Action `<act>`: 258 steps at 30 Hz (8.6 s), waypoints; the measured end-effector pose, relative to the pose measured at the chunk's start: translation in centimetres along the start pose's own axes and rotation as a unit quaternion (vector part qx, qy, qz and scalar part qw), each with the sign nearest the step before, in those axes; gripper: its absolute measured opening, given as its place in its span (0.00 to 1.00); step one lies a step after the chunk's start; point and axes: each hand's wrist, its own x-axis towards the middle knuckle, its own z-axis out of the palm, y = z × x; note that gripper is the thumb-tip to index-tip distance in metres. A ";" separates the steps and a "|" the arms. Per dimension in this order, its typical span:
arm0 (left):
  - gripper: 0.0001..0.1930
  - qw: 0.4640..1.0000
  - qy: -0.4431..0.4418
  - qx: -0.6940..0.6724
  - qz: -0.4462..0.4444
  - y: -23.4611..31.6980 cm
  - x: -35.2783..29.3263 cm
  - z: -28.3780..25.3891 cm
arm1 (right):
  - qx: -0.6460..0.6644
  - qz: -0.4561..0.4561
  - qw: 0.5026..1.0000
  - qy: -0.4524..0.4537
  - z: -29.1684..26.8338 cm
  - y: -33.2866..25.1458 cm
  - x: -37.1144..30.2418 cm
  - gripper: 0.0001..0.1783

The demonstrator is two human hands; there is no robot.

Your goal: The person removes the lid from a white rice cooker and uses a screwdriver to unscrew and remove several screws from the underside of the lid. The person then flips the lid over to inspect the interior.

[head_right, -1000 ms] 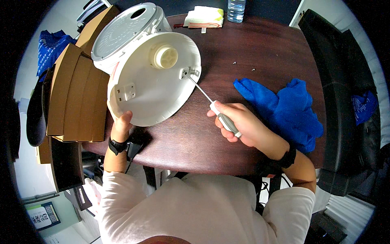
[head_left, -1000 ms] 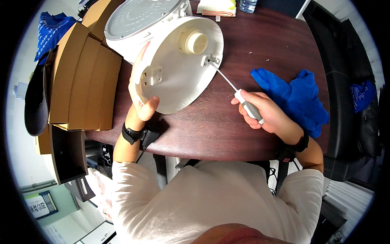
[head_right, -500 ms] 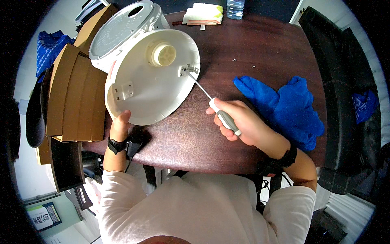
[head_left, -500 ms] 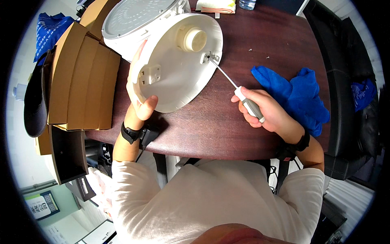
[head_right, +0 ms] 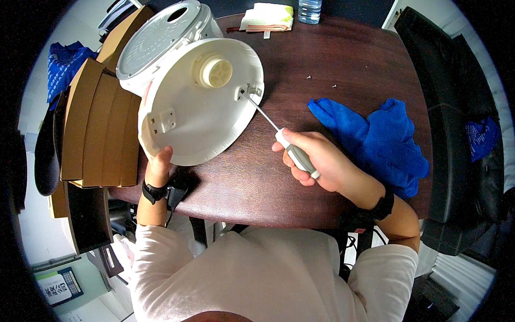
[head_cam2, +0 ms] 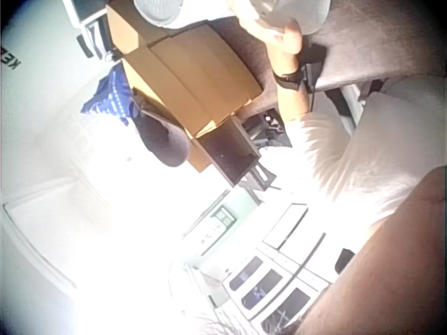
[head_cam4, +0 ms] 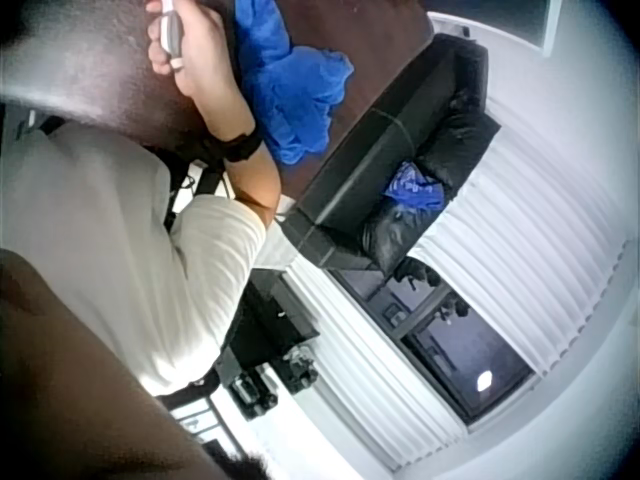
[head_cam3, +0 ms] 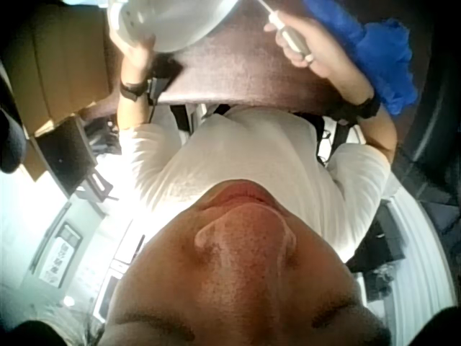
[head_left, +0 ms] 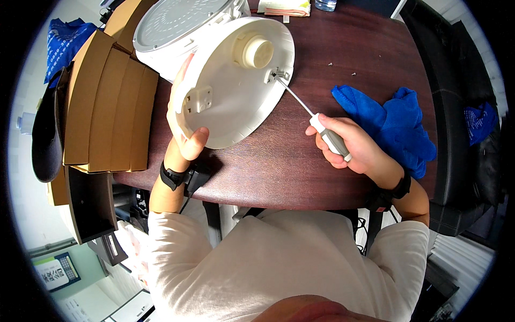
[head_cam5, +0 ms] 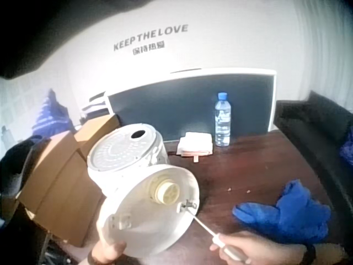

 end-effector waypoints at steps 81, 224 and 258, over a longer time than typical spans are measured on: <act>0.49 0.987 -0.047 0.037 0.146 -1.5 1.2 -0.2 | 0.048 0.006 0.999 -0.016 1.2 -0.3 -0.6 0.22; 0.46 0.994 0.006 0.032 0.104 0.9 1.4 0.3 | -0.807 -0.182 0.472 0.306 -2.5 -4.0 -1.5 0.12; 0.45 0.996 0.014 0.035 0.086 0.7 1.3 0.2 | -0.394 -0.121 0.904 0.113 0.9 0.3 3.0 0.14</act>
